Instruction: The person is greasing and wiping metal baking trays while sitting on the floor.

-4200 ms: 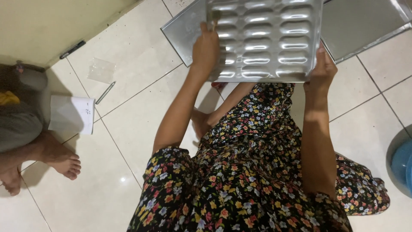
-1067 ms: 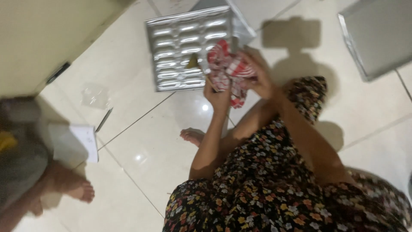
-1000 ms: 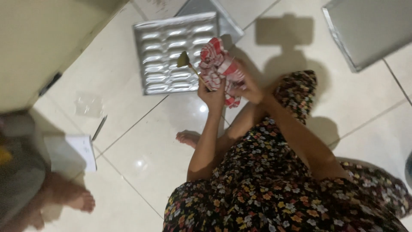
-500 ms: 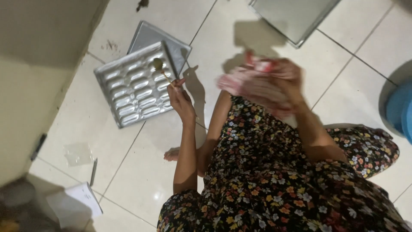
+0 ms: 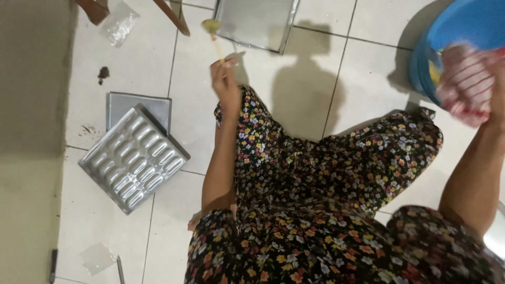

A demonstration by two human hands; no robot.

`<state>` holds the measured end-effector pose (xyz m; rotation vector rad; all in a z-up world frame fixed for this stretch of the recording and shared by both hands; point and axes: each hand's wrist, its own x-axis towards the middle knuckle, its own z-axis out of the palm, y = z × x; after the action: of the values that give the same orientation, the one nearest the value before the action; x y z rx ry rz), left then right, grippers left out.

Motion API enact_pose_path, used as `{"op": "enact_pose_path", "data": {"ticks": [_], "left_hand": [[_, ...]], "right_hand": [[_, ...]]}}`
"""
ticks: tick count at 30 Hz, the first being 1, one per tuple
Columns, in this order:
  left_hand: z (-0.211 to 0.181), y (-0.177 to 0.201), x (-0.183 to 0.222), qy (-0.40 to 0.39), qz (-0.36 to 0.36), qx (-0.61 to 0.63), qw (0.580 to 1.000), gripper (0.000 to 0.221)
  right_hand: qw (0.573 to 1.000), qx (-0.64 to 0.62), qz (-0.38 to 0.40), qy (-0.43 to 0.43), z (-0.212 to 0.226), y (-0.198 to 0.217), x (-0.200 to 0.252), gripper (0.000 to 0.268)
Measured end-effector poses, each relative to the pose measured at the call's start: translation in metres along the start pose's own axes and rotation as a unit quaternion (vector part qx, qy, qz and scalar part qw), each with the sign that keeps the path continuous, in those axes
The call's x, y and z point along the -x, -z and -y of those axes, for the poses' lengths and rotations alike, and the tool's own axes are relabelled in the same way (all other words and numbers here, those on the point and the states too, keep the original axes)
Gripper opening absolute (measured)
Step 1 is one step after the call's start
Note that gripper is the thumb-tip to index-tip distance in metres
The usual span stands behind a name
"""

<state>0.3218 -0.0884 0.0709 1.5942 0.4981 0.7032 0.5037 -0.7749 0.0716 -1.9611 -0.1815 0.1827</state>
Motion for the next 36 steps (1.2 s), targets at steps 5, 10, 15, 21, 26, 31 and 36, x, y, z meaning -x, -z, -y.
{"op": "enact_pose_path", "data": {"ticks": [5, 10, 15, 21, 26, 31, 36], "left_hand": [[0.021, -0.077, -0.028, -0.054, 0.026, -0.017, 0.998, 0.023], [0.030, -0.137, -0.042, -0.083, 0.046, -0.002, 0.995, 0.023], [0.035, -0.218, -0.034, 0.000, 0.097, 0.271, 0.958, 0.035], [0.062, -0.240, -0.074, -0.072, 0.195, 0.265, 0.942, 0.052], [0.114, -0.162, -0.179, -0.062, 0.027, -0.169, 0.983, 0.028], [0.162, -0.126, -0.260, -0.036, 0.004, -0.527, 0.849, 0.053], [0.176, -0.128, -0.275, -0.057, -0.003, -0.566, 0.823, 0.048]], "right_hand": [[0.995, 0.042, 0.054, 0.068, 0.082, -0.110, 0.010, 0.036], [0.952, 0.207, 0.224, 0.031, 0.168, -0.194, -0.032, 0.076], [0.976, 0.015, 0.216, 0.008, 0.199, -0.328, -0.062, 0.046], [0.974, -0.160, 0.143, 0.075, 0.212, -0.389, -0.099, 0.013], [0.973, -0.067, 0.138, 0.172, 0.199, -0.385, -0.142, 0.020], [0.981, 0.031, 0.123, 0.144, 0.192, -0.419, -0.188, 0.016], [0.948, 0.143, 0.001, 0.284, 0.123, -0.485, -0.233, 0.029]]}}
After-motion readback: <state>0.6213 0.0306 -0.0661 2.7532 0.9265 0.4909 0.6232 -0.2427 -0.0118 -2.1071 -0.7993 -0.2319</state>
